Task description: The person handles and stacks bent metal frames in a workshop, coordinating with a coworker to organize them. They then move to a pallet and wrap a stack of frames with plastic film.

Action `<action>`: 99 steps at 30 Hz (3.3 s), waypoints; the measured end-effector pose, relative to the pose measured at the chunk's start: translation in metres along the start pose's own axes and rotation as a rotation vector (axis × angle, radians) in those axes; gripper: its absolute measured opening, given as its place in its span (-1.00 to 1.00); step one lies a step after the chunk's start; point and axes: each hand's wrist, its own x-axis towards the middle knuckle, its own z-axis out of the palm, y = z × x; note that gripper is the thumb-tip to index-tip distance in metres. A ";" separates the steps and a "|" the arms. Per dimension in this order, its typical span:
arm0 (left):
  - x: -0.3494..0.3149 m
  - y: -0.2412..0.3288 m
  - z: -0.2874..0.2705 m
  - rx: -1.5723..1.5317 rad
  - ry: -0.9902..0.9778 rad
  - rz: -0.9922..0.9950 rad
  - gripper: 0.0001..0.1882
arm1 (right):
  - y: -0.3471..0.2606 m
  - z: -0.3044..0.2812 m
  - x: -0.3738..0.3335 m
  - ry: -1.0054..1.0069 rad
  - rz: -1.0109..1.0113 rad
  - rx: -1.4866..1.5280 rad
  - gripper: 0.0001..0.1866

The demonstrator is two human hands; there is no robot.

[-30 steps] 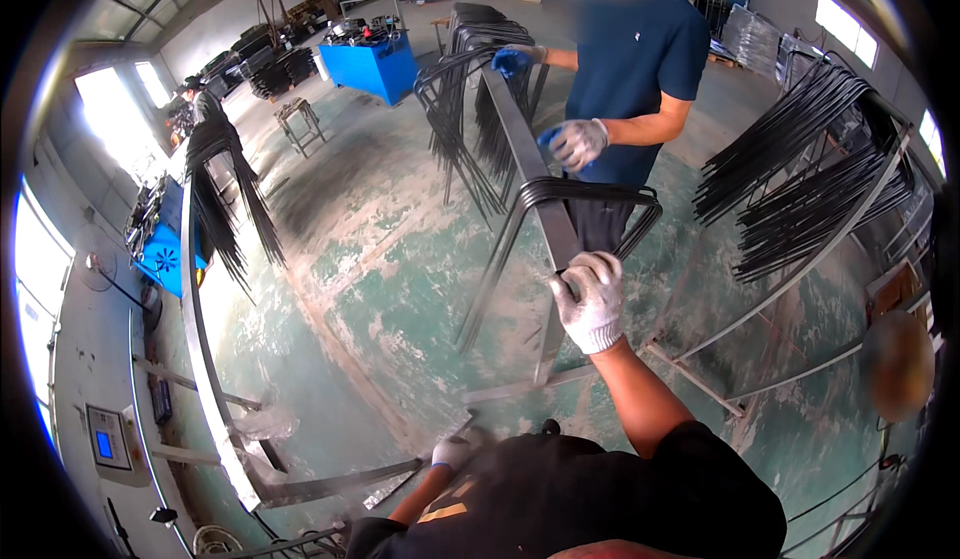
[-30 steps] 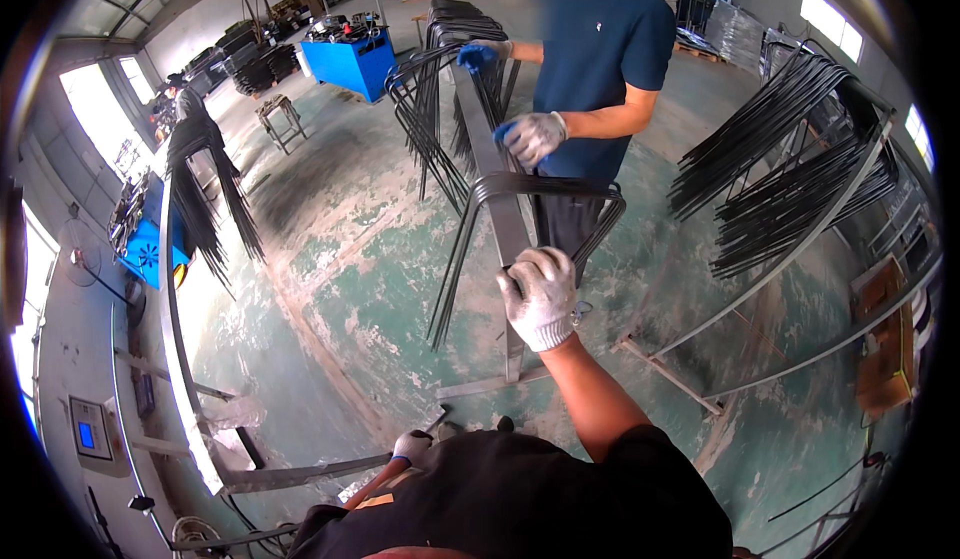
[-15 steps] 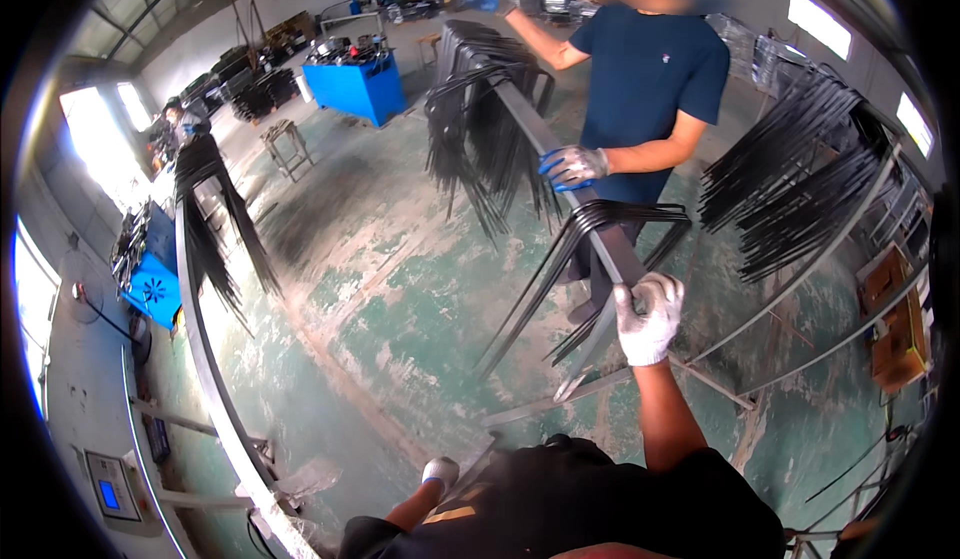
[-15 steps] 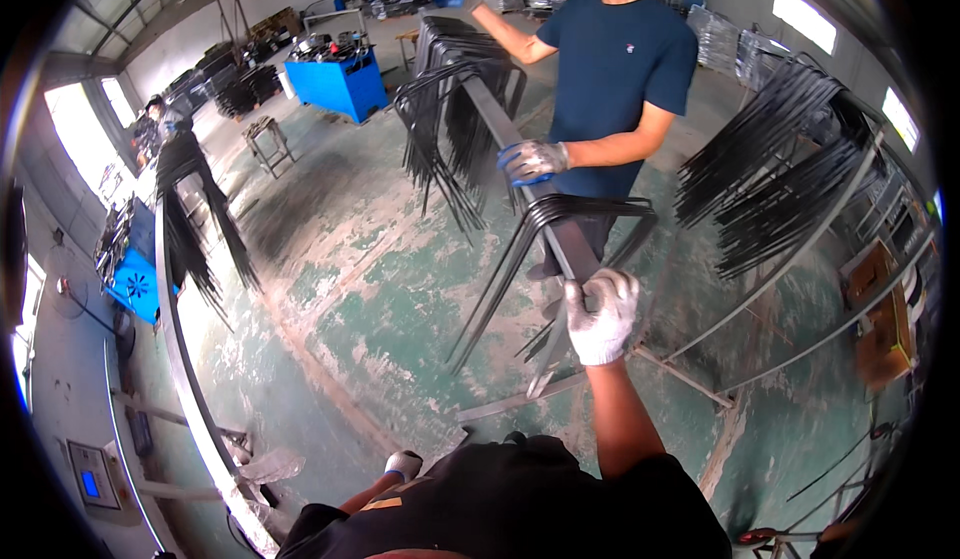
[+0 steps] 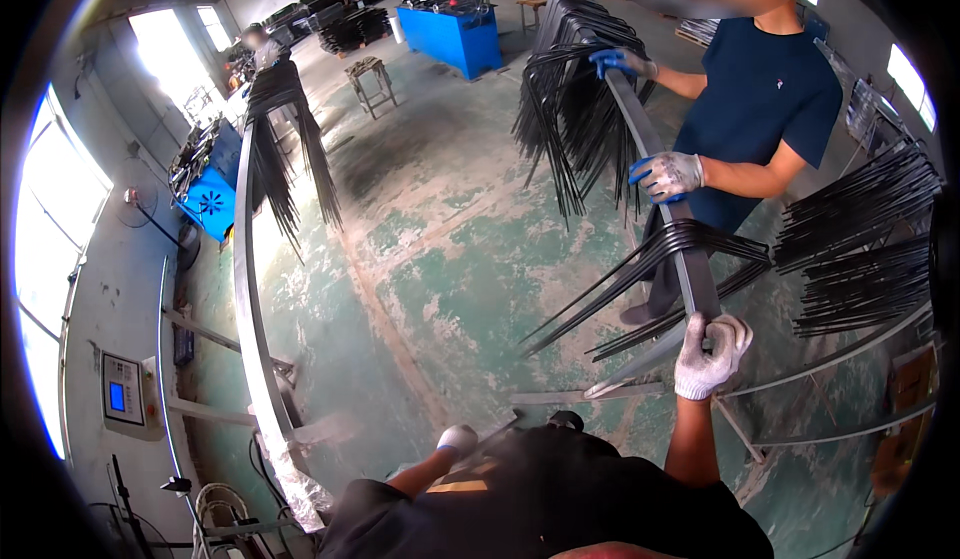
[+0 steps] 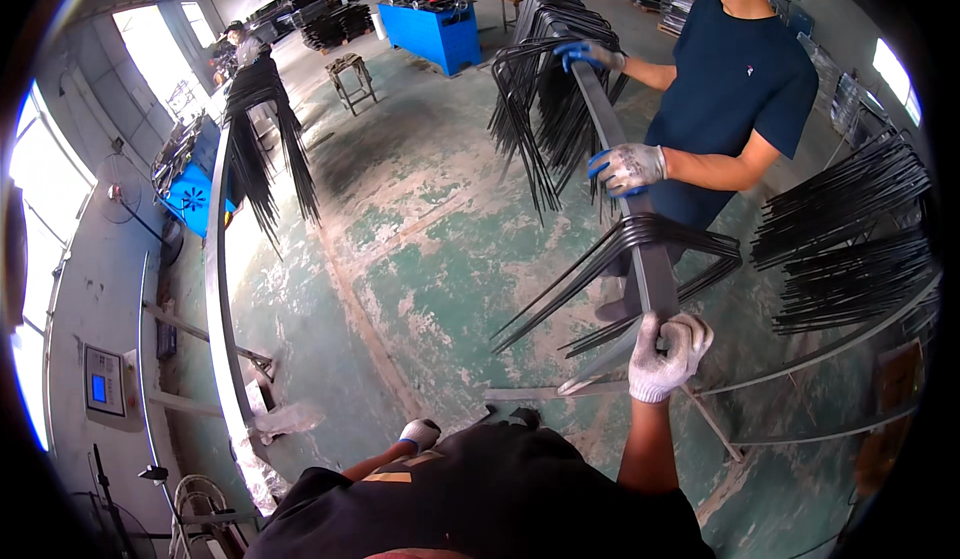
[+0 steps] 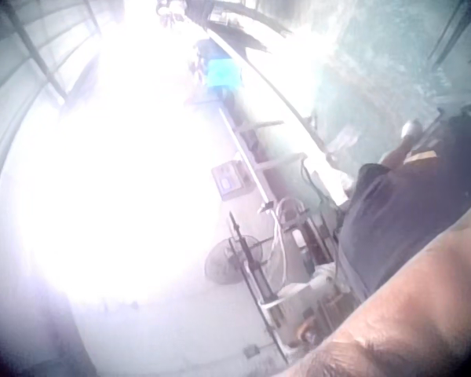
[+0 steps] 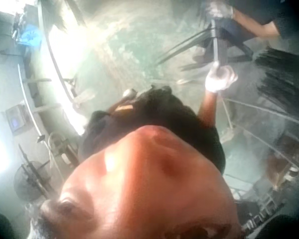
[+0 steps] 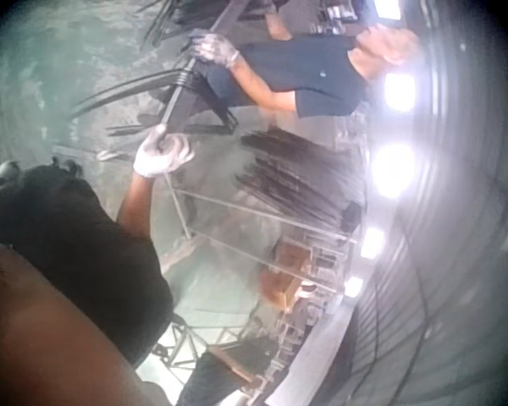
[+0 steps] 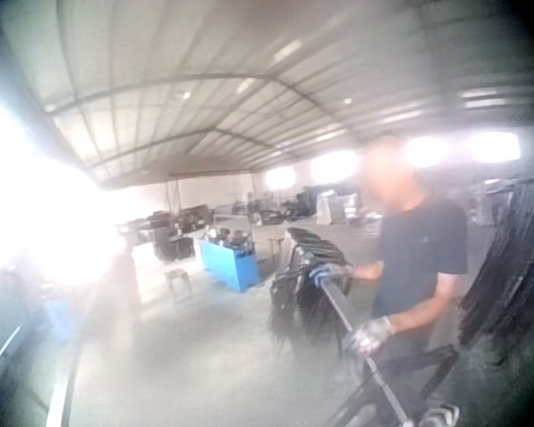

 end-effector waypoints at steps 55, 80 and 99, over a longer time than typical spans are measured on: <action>0.194 0.025 -0.226 0.311 -0.072 0.219 -0.58 | -0.025 0.046 0.005 0.161 0.219 -0.427 -0.67; 0.144 0.032 -0.175 0.267 -0.202 0.172 -0.51 | -0.017 0.042 0.009 0.140 0.165 -0.326 -0.71; 0.144 0.048 -0.183 0.266 -0.183 0.163 -0.48 | -0.014 0.044 0.004 0.169 0.169 -0.333 -0.70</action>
